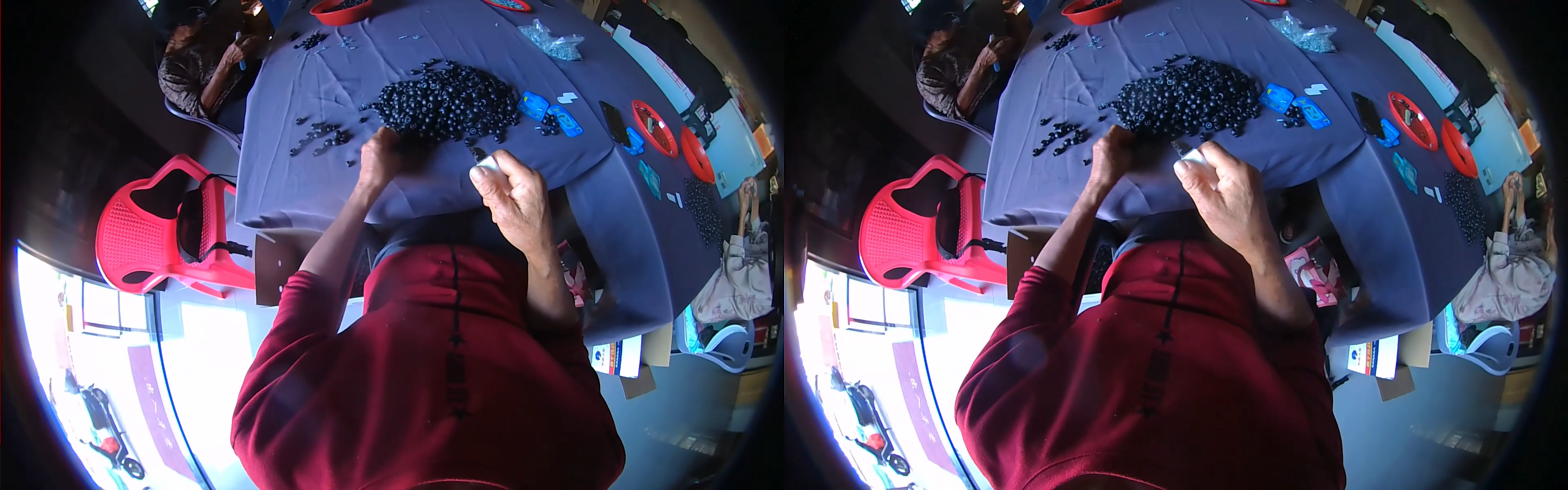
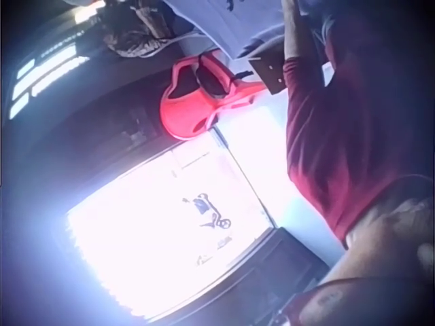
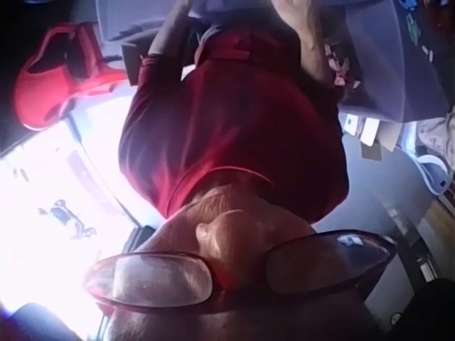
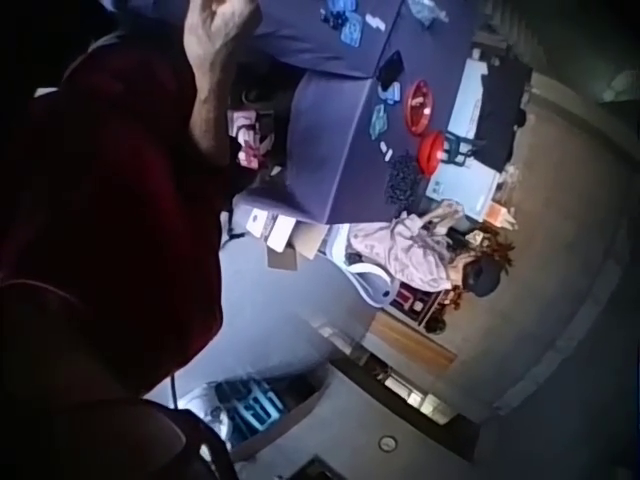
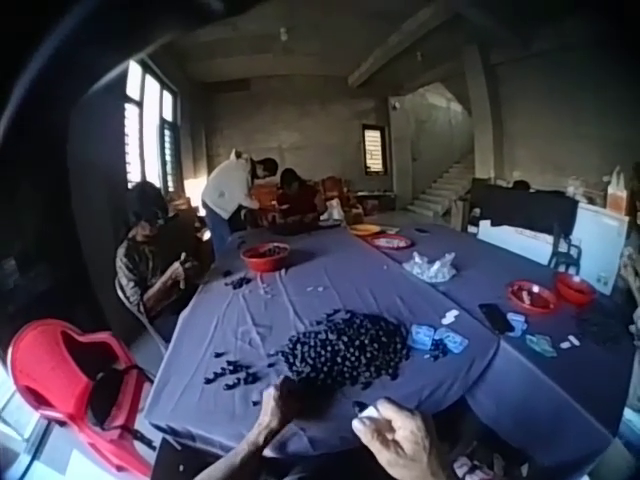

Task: The person joins small black plastic outer casings with white internal plastic components by hand.

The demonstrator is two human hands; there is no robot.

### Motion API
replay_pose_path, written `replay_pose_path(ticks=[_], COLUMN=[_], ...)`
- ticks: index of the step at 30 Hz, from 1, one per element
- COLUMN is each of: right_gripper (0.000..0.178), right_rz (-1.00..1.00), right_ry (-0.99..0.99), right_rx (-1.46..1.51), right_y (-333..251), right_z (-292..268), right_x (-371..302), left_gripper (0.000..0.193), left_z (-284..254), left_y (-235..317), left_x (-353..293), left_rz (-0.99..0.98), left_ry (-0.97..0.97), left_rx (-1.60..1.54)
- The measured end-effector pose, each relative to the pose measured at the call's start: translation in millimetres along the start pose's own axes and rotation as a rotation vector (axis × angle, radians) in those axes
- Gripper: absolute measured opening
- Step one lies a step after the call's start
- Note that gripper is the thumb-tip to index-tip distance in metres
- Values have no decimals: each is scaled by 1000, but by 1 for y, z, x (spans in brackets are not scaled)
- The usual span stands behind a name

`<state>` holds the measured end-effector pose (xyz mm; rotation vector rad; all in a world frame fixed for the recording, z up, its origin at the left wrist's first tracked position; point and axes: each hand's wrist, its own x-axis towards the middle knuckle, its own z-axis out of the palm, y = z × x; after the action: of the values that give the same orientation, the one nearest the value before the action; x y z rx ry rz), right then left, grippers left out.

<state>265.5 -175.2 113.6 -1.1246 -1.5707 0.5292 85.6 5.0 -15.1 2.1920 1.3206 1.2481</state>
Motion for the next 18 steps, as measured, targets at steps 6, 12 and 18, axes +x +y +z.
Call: replay_pose_path(ticks=[6,12,18], right_gripper=[28,30,27], right_rz=[36,30,-34], right_ry=[1,18,31], right_rx=[22,41,-7], right_y=[-6,-24,-33], right_z=[-4,-10,-15], right_x=[-1,-7,-15], left_gripper=[10,23,22], left_z=[-31,-57,-67], left_y=[74,145,166], left_x=[3,-14,-25], left_rz=[-260,84,40], left_ry=[-239,-526,-580], left_rx=[-1172,-1647,-1688])
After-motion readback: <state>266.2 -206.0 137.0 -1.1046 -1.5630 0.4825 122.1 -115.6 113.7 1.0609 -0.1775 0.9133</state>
